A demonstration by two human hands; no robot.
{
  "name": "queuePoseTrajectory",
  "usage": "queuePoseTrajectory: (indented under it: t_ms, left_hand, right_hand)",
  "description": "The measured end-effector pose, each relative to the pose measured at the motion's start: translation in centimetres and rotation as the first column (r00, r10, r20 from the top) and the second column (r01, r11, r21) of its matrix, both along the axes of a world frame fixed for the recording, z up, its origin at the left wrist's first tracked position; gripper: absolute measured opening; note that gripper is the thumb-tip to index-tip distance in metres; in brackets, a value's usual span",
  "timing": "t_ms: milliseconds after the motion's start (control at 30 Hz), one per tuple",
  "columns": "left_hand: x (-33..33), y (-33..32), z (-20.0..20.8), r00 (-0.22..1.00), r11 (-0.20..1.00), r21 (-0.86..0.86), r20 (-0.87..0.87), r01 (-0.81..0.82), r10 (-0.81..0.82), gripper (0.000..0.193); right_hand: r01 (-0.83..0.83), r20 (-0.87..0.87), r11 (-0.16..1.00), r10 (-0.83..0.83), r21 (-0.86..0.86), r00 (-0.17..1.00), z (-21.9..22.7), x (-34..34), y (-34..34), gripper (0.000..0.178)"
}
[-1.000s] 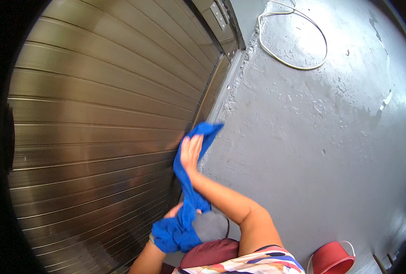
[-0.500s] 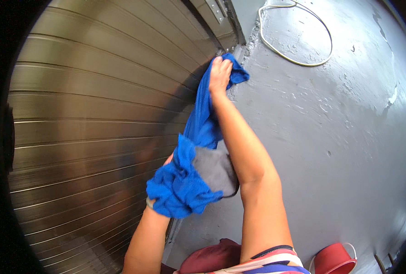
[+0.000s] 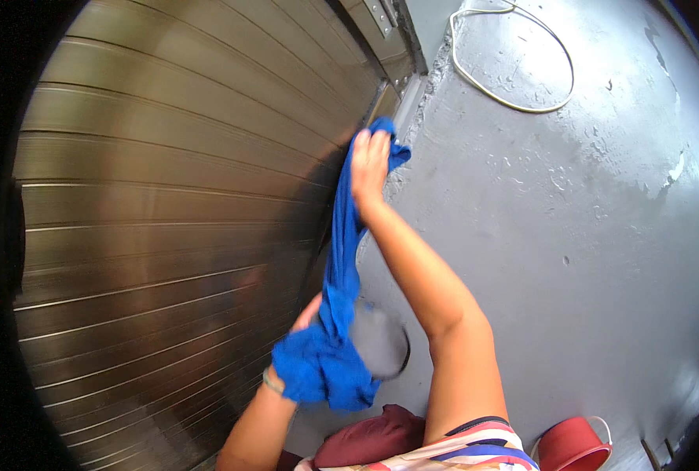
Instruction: The person wipes a large, ribbed metallic surface with a blue cloth, moving systematically from the top edge downward. They use both hands to hold and adjust the cloth while cleaning the vertical surface.
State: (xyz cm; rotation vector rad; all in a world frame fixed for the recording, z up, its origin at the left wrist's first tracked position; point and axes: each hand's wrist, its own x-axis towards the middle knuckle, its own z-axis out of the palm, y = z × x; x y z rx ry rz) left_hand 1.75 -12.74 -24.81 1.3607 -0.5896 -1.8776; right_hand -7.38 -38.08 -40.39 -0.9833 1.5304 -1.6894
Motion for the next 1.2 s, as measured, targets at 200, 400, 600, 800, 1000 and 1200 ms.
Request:
queuePoseTrajectory:
  t_ms: [200,400,600,800,1000,1200]
  left_hand:
    - [-2.4,-7.9,2.0,0.984,0.999,0.030,-0.175,-0.038,0.043,0.057]
    - [1.9,1.7,1.2,0.988,0.976,0.159,-0.082,0.146,-0.134,0.062]
    - [6.9,11.4,3.3,0.992,0.907,0.418,-0.085,-0.048,0.092,0.048]
    - [6.4,18.9,5.4,0.995,0.876,0.482,0.095,-0.034,-0.014,0.047]
    - [6.0,17.5,4.3,0.997,0.902,0.425,0.063,-0.071,0.049,0.049]
    - [5.4,10.3,3.3,0.997,0.952,0.299,0.006,-0.069,0.071,0.056]
  right_hand:
    - [0.139,-0.340,0.989,-0.151,-0.058,0.928,-3.4,-2.5,-7.7,0.035]
    - [0.056,-0.064,0.997,-0.059,-0.044,0.996,-1.3,5.2,4.8,0.053]
    - [-0.149,0.289,0.949,0.066,0.277,0.955,1.0,10.2,17.6,0.065]
    - [-0.436,0.329,0.823,0.324,0.364,0.887,1.7,15.8,31.9,0.074]
    - [-0.310,0.287,0.911,0.231,0.273,0.930,1.2,13.8,27.1,0.068]
    - [-0.150,0.203,0.972,0.112,0.183,0.973,1.1,10.3,17.6,0.066]
